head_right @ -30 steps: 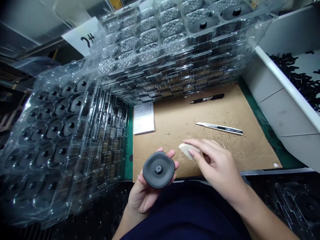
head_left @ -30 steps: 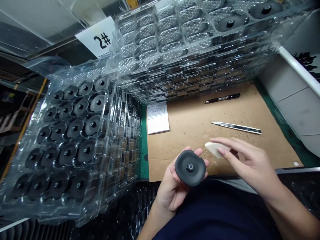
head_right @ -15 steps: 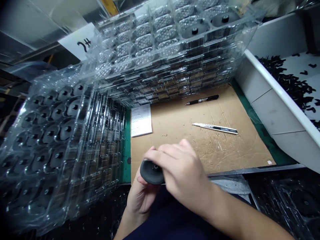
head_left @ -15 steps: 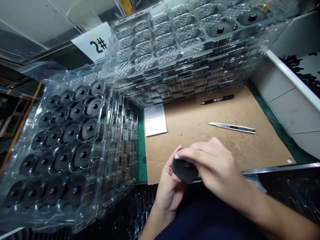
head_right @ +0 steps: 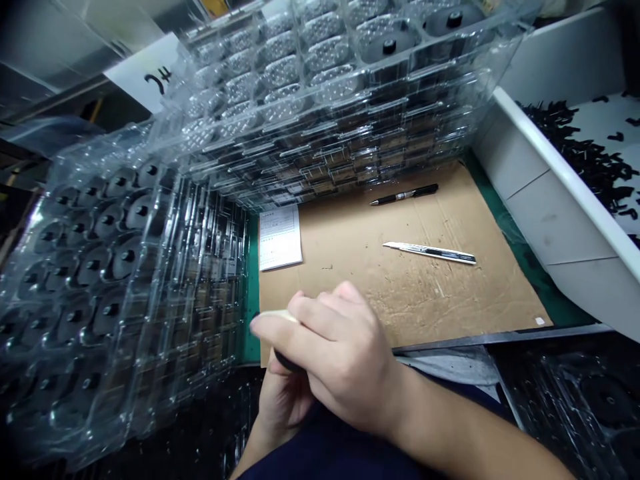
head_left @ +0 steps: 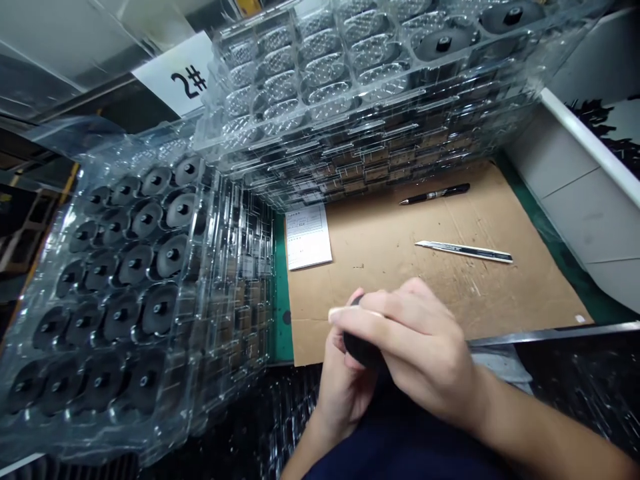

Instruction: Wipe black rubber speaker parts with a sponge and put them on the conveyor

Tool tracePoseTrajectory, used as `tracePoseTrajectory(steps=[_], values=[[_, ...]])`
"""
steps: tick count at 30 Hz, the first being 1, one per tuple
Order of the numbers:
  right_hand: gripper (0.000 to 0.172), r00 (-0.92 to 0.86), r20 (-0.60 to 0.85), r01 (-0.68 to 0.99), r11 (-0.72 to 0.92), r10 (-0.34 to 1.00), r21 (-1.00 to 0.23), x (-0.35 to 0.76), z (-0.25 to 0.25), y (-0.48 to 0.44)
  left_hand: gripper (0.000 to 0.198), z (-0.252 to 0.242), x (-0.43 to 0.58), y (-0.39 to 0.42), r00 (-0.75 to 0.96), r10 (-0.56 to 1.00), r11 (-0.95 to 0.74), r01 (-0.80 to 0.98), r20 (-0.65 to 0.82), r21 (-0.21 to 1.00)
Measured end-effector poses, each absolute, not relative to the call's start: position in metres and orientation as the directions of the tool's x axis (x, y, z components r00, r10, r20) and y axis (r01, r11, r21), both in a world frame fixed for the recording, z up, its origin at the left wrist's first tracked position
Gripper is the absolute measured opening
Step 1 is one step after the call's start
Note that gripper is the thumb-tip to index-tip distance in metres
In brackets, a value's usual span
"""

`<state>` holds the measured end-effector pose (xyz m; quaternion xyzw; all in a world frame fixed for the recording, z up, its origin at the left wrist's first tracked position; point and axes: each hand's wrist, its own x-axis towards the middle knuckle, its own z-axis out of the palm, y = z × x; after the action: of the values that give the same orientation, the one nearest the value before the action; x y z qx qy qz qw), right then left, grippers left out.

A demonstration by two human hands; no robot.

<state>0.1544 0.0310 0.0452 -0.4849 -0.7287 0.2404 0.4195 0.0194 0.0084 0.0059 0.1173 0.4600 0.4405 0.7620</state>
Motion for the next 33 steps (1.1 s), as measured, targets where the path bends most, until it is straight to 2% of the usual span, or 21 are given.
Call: tracePoseTrajectory(steps=[2, 4, 7, 10, 12, 14, 16, 17, 20, 22, 25, 26, 30, 31, 33], values=[[0.028, -0.172, 0.388, 0.427, 0.423, 0.906, -0.799, 0.161, 0.038, 0.032, 0.067, 0.006, 0.019, 0.010, 0.147, 0.824, 0.523, -0.570, -0.548, 0.634], [0.025, -0.093, 0.258, 0.451, 0.272, 0.962, -0.850, 0.172, 0.019, 0.028, 0.064, 0.008, 0.016, 0.012, 0.110, 0.852, 0.471, -0.589, -0.512, 0.657], [0.022, 0.046, 0.070, 0.541, 0.034, 0.997, -0.841, 0.190, -0.026, 0.012, 0.062, 0.011, 0.008, 0.015, 0.156, 0.854, 0.469, -0.644, -0.497, 0.604], [0.022, 0.017, -0.038, 0.584, -0.041, 0.999, -0.810, 0.201, -0.062, 0.000, 0.056, 0.014, 0.005, 0.018, 0.207, 0.855, 0.481, -0.663, -0.476, 0.574], [0.024, 0.005, -0.069, 0.577, -0.060, 0.998, -0.814, 0.203, -0.061, 0.000, 0.052, 0.015, 0.007, 0.019, 0.220, 0.854, 0.487, -0.657, -0.472, 0.575], [0.024, 0.062, -0.049, 0.560, -0.076, 0.997, -0.825, 0.200, -0.037, 0.006, 0.049, 0.017, 0.011, 0.018, 0.233, 0.854, 0.492, -0.648, -0.464, 0.581], [0.024, 0.109, 0.062, 0.537, -0.006, 0.992, -0.843, 0.192, 0.000, 0.014, 0.049, 0.018, 0.015, 0.017, 0.241, 0.864, 0.483, -0.646, -0.442, 0.592], [0.027, 0.083, 0.161, 0.527, 0.093, 0.983, -0.844, 0.186, 0.018, 0.017, 0.049, 0.019, 0.017, 0.015, 0.238, 0.874, 0.468, -0.649, -0.424, 0.600], [0.033, -0.157, 0.429, 0.452, 0.451, 0.890, -0.770, 0.166, 0.054, 0.020, 0.048, 0.017, 0.019, 0.012, 0.235, 0.889, 0.444, -0.646, -0.392, 0.620], [0.029, -0.306, 0.424, 0.374, 0.517, 0.852, -0.770, 0.155, 0.059, 0.019, 0.044, 0.015, 0.017, 0.012, 0.214, 0.895, 0.432, -0.636, -0.392, 0.639], [0.024, -0.514, 0.238, 0.331, 0.447, 0.824, -0.831, 0.148, 0.058, 0.020, 0.041, 0.015, 0.013, 0.014, 0.126, 0.918, 0.362, -0.654, -0.377, 0.664], [0.023, -0.546, 0.224, 0.333, 0.454, 0.808, -0.827, 0.147, 0.059, 0.021, 0.042, 0.018, 0.012, 0.016, 0.107, 0.930, 0.328, -0.670, -0.351, 0.666], [0.024, -0.509, 0.448, 0.224, 0.616, 0.735, -0.756, 0.146, 0.061, 0.019, 0.043, 0.038, 0.014, 0.025, 0.125, 0.973, 0.223, -0.707, -0.192, 0.671], [0.025, -0.495, 0.474, 0.181, 0.620, 0.728, -0.764, 0.148, 0.058, 0.015, 0.045, 0.043, 0.015, 0.027, 0.147, 0.974, 0.226, -0.702, -0.172, 0.675], [0.025, -0.455, 0.417, 0.163, 0.534, 0.787, -0.829, 0.157, 0.047, 0.007, 0.049, 0.047, 0.015, 0.030, 0.187, 0.965, 0.262, -0.679, -0.184, 0.686]])
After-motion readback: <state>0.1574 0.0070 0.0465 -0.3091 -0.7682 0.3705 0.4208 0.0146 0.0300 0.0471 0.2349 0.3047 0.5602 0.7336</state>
